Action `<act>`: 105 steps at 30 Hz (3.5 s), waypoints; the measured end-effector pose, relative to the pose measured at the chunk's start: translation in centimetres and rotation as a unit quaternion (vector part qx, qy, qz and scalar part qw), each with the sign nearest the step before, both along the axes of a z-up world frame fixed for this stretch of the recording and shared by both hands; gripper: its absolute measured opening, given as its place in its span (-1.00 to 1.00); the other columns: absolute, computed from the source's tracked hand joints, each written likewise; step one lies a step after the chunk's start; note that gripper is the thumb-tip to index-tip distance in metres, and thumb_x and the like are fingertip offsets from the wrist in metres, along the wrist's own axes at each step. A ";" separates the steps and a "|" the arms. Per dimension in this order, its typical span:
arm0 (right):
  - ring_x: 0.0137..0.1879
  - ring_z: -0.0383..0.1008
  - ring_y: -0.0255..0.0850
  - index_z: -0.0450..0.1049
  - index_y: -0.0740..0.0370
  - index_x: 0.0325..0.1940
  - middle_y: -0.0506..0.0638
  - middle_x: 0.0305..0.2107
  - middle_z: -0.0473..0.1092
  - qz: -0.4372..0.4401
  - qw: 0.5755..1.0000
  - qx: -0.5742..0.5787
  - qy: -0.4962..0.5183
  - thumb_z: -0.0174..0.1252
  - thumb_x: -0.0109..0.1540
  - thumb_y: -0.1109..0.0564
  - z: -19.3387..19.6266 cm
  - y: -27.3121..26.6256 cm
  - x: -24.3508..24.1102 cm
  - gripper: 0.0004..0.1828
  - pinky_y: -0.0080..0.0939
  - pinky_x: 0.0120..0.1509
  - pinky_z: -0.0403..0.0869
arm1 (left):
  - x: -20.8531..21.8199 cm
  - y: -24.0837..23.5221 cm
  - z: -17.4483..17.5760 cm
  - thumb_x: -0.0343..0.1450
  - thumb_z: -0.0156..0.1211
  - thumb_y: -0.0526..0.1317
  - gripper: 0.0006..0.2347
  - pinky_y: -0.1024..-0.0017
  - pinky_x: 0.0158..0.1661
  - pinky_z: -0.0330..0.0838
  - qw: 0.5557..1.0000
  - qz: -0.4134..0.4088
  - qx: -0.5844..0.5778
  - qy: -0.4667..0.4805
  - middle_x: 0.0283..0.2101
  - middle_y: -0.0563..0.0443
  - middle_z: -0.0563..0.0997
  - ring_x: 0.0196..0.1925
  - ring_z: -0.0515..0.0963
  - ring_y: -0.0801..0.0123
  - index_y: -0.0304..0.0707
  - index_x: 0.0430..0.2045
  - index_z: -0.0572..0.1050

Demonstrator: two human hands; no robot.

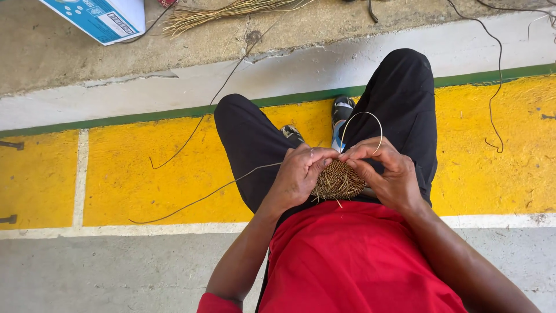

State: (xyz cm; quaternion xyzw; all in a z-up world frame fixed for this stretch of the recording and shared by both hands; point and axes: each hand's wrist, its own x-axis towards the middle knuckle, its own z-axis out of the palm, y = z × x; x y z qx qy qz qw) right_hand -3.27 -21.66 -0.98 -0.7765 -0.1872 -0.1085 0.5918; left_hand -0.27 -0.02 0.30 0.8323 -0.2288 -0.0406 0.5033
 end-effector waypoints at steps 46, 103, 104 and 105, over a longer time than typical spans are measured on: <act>-0.26 0.54 -0.20 0.50 0.21 -0.23 -0.03 -0.29 0.45 -0.057 0.968 -0.205 -0.131 0.40 0.12 0.25 -0.2 1.6 -0.4 -0.78 -0.22 -0.25 0.51 | -1.9 -0.5 0.4 0.52 0.12 -0.31 -0.84 0.33 -0.12 0.27 0.998 0.023 0.019 -0.058 -0.29 0.06 0.68 -0.22 0.55 0.32 -0.20 -0.08 0.61; -0.60 0.19 -0.31 0.26 0.22 -0.59 -0.07 -0.69 0.23 -0.199 0.927 -0.215 -0.234 0.16 0.45 0.21 -1.8 -3.2 18.0 -0.49 -0.21 -0.54 0.20 | -2.2 -0.5 0.3 0.50 0.19 -0.27 -0.88 0.41 -0.03 0.22 0.997 -0.056 0.003 -0.050 -0.33 0.20 0.63 -0.21 0.52 0.43 -0.05 -0.15 0.63; -0.65 0.21 -0.34 0.32 0.20 -0.63 -0.11 -0.72 0.27 -0.193 0.942 -0.230 -0.152 0.14 0.49 0.17 -2.5 -3.4 18.2 -0.45 -0.25 -0.63 0.19 | -2.7 -0.3 0.5 0.50 0.21 -0.25 -0.88 0.40 -0.07 0.21 0.997 -0.052 0.010 -0.061 -0.30 0.19 0.64 -0.22 0.52 0.42 -0.06 -0.13 0.62; -0.65 0.21 -0.34 0.32 0.20 -0.63 -0.11 -0.72 0.27 -0.190 0.943 -0.228 -0.150 0.14 0.49 0.17 -1.0 -3.3 16.5 -0.45 -0.25 -0.63 0.19 | -2.5 -0.1 1.1 0.50 0.21 -0.25 -0.88 0.40 -0.07 0.21 0.997 -0.050 0.013 -0.058 -0.30 0.19 0.64 -0.22 0.52 0.42 -0.06 -0.13 0.62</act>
